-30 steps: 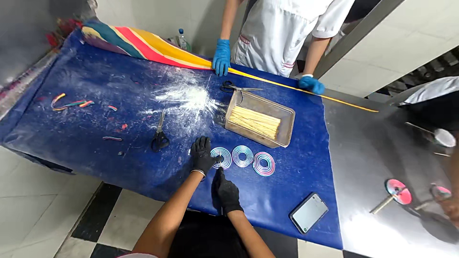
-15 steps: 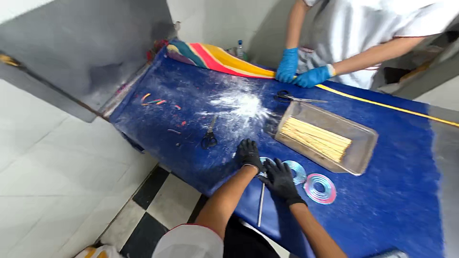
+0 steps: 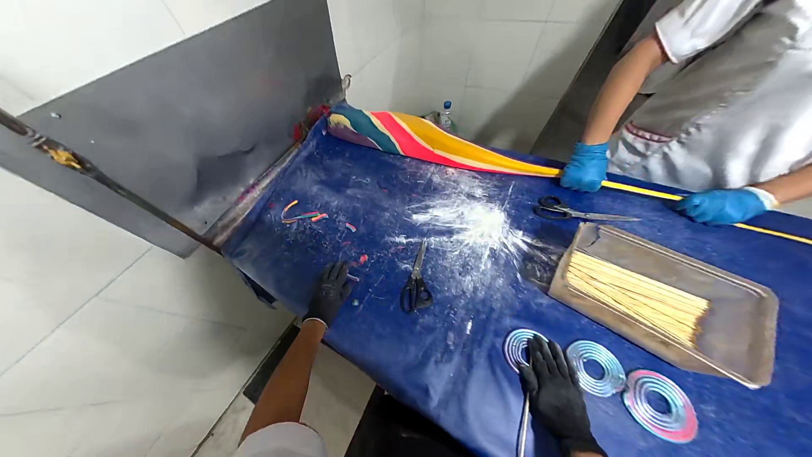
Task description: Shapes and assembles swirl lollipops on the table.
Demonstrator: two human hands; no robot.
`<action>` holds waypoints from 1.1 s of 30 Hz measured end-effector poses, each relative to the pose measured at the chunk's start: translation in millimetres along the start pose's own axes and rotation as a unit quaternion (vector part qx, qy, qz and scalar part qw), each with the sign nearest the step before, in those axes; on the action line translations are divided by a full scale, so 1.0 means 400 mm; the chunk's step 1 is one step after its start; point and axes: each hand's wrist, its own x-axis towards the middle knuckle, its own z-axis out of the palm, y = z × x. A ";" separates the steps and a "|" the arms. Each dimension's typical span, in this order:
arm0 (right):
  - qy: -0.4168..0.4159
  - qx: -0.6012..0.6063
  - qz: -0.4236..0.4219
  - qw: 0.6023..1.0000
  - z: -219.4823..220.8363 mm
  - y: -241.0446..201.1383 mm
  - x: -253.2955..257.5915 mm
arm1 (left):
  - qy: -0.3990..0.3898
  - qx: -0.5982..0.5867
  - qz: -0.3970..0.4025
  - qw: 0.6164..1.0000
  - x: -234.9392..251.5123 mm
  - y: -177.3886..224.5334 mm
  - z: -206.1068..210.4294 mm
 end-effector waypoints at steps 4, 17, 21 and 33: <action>0.006 -0.008 0.073 0.997 0.007 -0.069 0.018 | -0.013 -0.039 0.072 0.997 0.058 -0.073 0.009; -0.043 0.063 0.083 0.994 -0.027 -0.014 0.009 | 0.021 -0.302 -0.060 0.951 -0.027 0.304 -0.139; -0.002 0.023 0.056 0.998 -0.017 -0.024 0.008 | -0.037 -0.331 0.082 0.939 -0.141 0.640 -0.073; 0.063 0.073 0.065 0.993 -0.005 -0.040 -0.002 | -0.089 -0.135 0.083 0.983 -0.140 0.996 0.119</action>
